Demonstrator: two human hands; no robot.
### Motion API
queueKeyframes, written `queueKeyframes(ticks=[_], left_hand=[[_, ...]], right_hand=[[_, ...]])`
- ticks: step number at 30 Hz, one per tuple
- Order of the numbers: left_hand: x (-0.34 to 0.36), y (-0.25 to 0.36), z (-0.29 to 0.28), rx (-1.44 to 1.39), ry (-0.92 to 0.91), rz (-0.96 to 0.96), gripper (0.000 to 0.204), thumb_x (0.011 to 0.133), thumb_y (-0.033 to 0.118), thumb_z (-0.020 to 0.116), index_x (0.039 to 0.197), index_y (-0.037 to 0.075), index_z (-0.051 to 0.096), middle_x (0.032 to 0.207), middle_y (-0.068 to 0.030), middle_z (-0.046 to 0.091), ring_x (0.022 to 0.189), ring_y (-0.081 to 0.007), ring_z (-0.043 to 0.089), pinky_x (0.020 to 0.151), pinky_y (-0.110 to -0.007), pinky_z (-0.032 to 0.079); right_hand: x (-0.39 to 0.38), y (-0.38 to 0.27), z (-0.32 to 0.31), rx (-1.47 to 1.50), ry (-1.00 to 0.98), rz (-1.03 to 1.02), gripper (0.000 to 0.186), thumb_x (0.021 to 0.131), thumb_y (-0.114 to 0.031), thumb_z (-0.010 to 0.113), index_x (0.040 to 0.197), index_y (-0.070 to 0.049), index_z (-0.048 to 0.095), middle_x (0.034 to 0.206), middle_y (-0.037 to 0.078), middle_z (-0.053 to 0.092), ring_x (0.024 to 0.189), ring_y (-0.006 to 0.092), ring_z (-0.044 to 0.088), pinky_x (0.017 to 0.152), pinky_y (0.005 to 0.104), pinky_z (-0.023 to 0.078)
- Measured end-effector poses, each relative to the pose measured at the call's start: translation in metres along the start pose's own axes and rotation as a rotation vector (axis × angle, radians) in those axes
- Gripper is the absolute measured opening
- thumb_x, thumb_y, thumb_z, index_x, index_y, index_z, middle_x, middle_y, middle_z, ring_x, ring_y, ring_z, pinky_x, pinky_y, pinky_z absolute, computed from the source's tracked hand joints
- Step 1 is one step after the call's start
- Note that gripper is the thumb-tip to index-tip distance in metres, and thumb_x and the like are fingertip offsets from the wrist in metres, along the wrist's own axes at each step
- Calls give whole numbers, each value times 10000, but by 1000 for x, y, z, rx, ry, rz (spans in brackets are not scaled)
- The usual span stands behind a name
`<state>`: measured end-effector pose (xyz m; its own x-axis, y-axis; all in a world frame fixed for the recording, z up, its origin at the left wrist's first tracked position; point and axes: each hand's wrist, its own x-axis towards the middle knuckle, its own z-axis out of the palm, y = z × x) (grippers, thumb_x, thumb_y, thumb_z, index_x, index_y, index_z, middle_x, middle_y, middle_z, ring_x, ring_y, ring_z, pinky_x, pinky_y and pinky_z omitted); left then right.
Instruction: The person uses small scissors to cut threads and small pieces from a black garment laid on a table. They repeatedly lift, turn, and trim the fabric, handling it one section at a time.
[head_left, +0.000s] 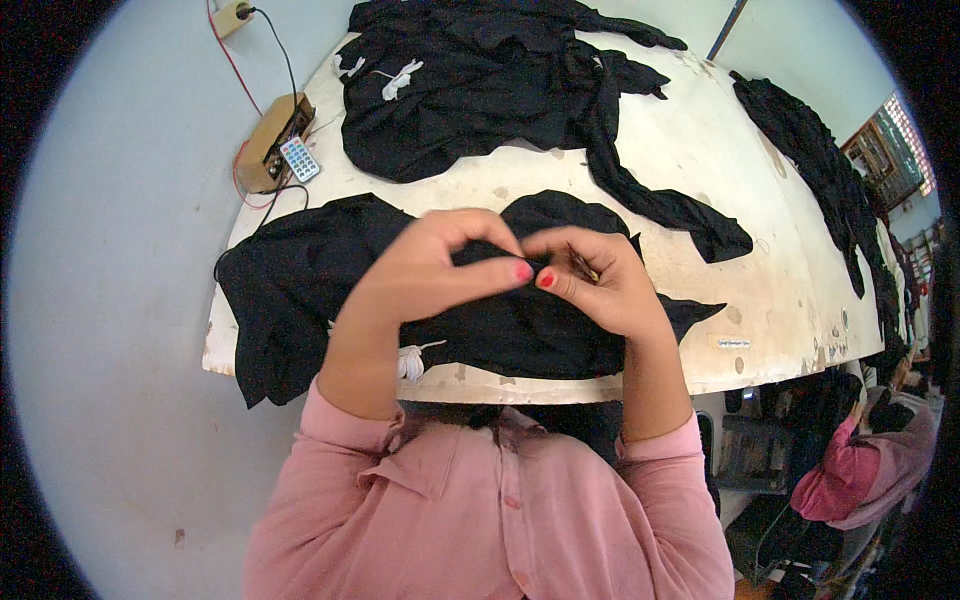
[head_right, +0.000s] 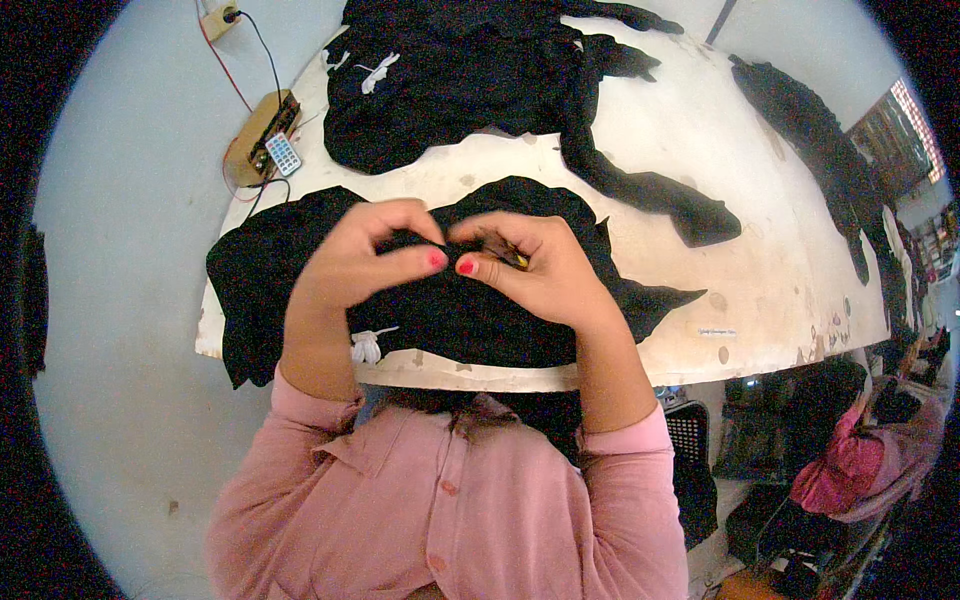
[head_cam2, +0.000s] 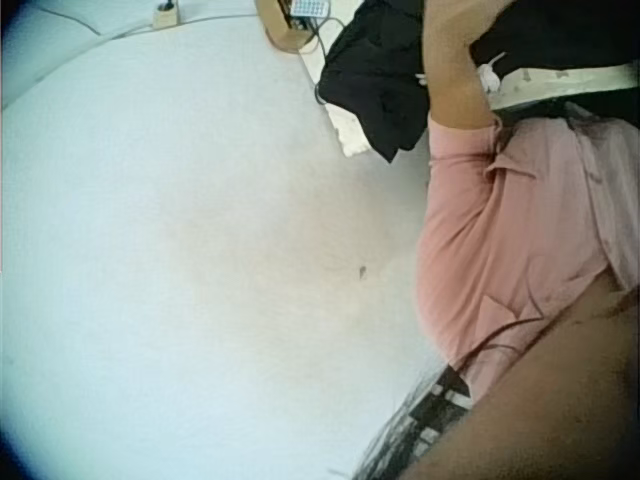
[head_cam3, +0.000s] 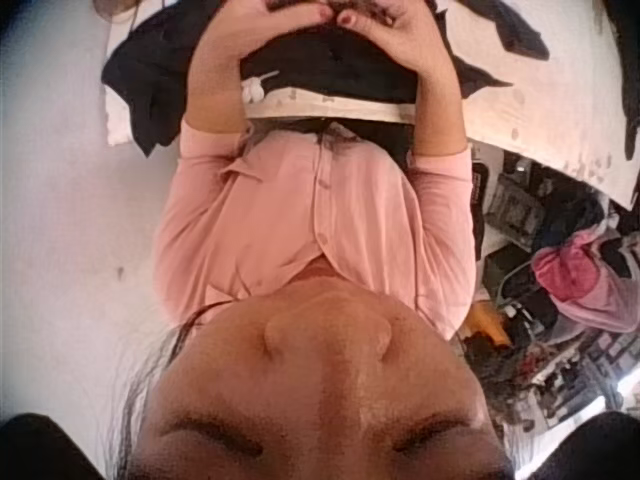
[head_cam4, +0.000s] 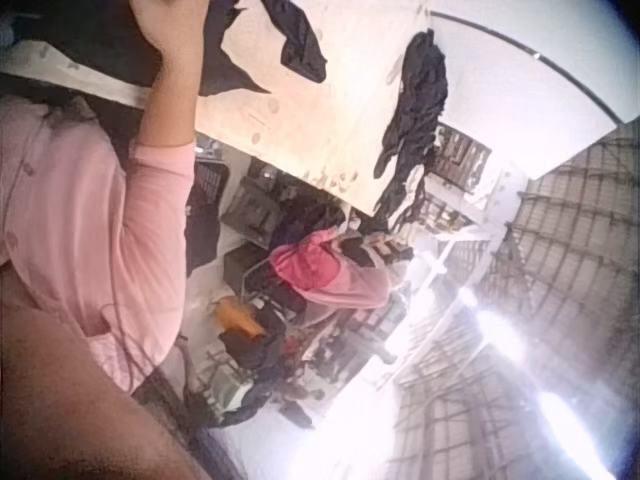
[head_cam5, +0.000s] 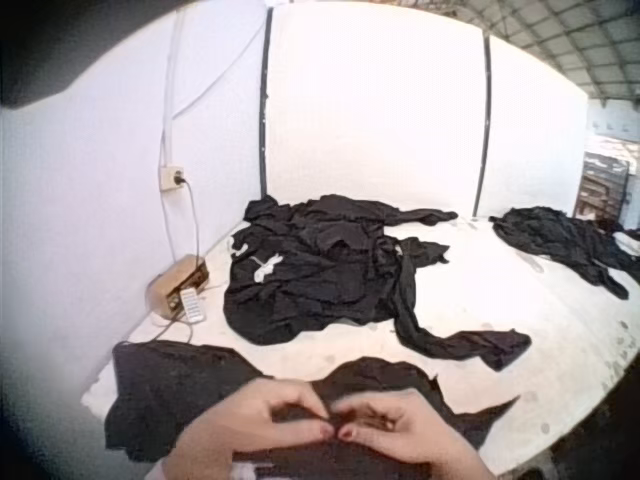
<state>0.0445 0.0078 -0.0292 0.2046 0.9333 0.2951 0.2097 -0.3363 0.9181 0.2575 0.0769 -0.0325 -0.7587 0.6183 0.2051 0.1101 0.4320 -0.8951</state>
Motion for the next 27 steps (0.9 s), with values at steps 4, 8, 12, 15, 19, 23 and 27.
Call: queueKeyframes(ticks=[4,8,12,15,19,23,27], left_hand=[[-15,8,-44,188,207,0,136,823,139,704,843,13,656,806,-19,651,792,-90,578,765,-239,450],[-38,5,-83,188,362,-122,109,824,124,700,822,27,651,785,15,622,760,-60,538,717,-214,412],[-56,-1,-103,-2,553,-179,96,836,136,694,828,58,637,775,47,584,747,-49,503,716,-205,384],[-67,-2,-116,-37,581,-107,95,834,136,697,828,69,630,802,46,587,774,-50,506,738,-205,379],[-71,-1,-117,110,503,-222,125,837,160,702,845,51,640,797,45,593,753,-52,506,706,-206,385],[-73,3,-115,241,342,-355,172,849,190,699,882,27,655,794,39,610,771,-47,519,716,-208,404],[-67,5,-103,674,453,-219,231,817,174,713,961,4,654,864,-54,630,827,-162,593,794,-275,456]], right_hand=[[-15,3,-33,-88,129,-13,143,728,-98,773,756,-6,668,690,-6,619,630,57,519,577,217,400],[-36,8,-63,-114,237,34,153,710,-95,782,720,-23,648,636,-24,570,591,43,473,544,211,362],[-47,11,-77,24,352,101,189,730,-109,785,712,-18,620,651,-33,556,604,39,465,556,214,367],[-49,18,-85,62,379,-127,158,765,-110,755,798,-12,635,756,-6,594,650,44,478,606,209,386],[-33,16,-68,-72,443,-2,215,803,-156,729,950,-14,664,849,25,644,681,71,513,636,221,409],[-7,21,-46,-296,304,303,319,852,-260,676,1015,14,679,885,56,673,795,113,586,764,260,463],[6,29,-19,-381,25,433,305,798,-215,731,1015,-8,680,831,40,650,777,115,573,747,253,459]])
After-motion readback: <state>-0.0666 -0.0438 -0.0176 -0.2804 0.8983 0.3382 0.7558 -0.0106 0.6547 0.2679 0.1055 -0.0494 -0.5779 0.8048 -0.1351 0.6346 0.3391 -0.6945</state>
